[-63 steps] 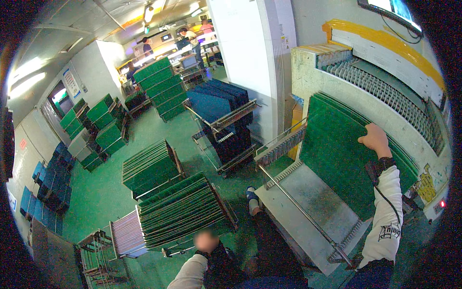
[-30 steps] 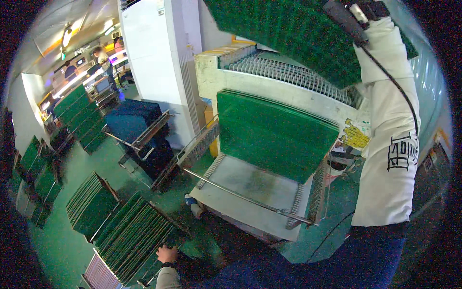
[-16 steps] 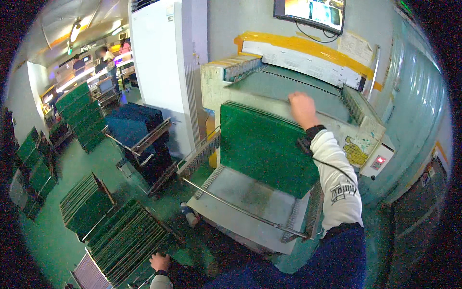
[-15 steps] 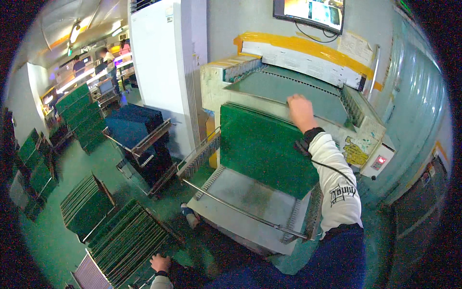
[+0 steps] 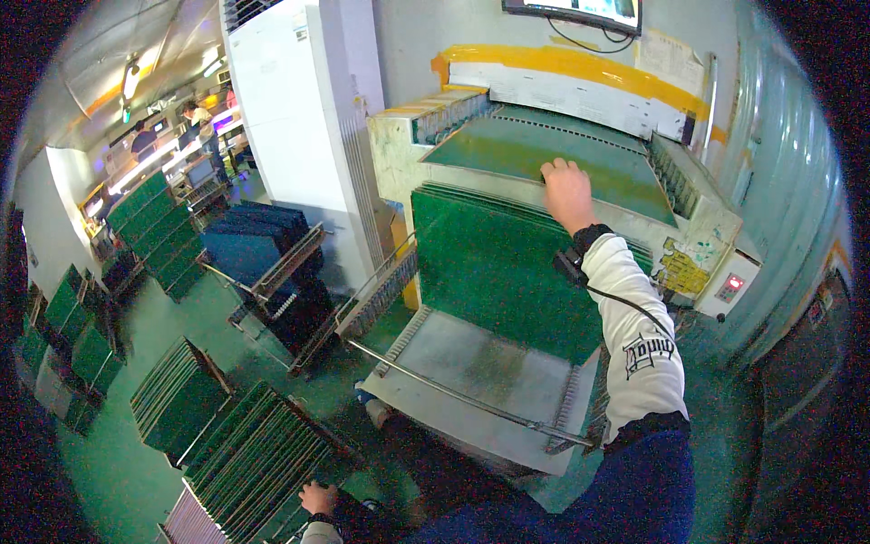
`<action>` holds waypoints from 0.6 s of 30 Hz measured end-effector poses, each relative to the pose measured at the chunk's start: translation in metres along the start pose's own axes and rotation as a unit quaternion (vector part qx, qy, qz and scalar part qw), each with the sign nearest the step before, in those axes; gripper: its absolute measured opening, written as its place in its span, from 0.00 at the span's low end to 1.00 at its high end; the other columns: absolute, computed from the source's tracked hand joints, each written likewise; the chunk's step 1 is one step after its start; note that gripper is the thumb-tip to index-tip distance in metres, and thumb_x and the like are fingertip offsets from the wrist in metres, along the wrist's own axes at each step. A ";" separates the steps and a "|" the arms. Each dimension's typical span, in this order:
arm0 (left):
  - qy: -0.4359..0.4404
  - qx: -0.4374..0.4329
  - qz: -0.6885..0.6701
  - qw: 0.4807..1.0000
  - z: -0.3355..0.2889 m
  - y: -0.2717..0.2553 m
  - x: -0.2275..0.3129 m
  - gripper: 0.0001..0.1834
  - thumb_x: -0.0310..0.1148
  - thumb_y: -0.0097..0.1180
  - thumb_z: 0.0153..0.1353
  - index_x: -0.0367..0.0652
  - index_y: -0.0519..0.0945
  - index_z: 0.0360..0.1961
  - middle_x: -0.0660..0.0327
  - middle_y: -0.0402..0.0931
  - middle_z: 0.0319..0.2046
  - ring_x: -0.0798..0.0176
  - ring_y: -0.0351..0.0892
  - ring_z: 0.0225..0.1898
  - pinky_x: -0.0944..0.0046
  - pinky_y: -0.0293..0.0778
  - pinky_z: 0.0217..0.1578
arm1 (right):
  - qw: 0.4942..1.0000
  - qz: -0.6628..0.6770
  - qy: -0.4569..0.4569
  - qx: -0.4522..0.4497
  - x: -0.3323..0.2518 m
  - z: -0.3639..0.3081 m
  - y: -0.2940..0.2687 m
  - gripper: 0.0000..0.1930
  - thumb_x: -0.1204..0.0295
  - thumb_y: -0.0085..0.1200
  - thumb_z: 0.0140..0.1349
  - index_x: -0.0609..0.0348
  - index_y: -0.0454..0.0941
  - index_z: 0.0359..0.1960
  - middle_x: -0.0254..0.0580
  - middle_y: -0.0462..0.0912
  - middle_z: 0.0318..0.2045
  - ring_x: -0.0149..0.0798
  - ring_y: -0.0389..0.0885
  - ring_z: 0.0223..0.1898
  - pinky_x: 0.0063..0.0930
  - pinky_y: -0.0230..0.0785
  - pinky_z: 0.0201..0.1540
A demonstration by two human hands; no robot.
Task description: Manually loading green circuit boards into an industrial cleaning or processing machine and organizing them in racks.
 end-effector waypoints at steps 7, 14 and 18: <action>0.001 0.022 -0.001 1.000 0.003 0.008 -0.005 0.28 0.53 0.66 0.48 0.42 0.83 0.43 0.51 0.77 0.47 0.40 0.74 0.53 0.40 0.76 0.47 | 1.000 -0.002 0.017 -0.015 0.008 -0.001 0.005 0.07 0.76 0.56 0.54 0.57 0.80 0.35 0.47 0.80 0.36 0.52 0.82 0.42 0.47 0.77 0.41; 0.001 0.007 0.005 1.000 0.007 0.011 -0.008 0.28 0.52 0.66 0.47 0.42 0.83 0.44 0.51 0.78 0.47 0.41 0.75 0.53 0.42 0.77 0.48 | 0.999 -0.015 0.018 -0.026 0.008 0.002 0.009 0.09 0.77 0.56 0.53 0.56 0.80 0.37 0.46 0.80 0.37 0.51 0.81 0.43 0.47 0.76 0.43; -0.016 -0.010 0.019 1.000 0.009 0.013 -0.012 0.31 0.56 0.67 0.48 0.46 0.83 0.48 0.52 0.76 0.51 0.41 0.74 0.55 0.41 0.78 0.50 | 1.000 -0.009 0.022 -0.009 0.007 0.005 0.010 0.07 0.74 0.57 0.54 0.56 0.80 0.36 0.46 0.81 0.37 0.50 0.82 0.42 0.47 0.76 0.42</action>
Point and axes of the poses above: each hand's wrist, its own z-axis towards the middle knuckle, its own y-axis out of the palm, x = y × z, the point moved 3 cm from there along z, towards the middle knuckle
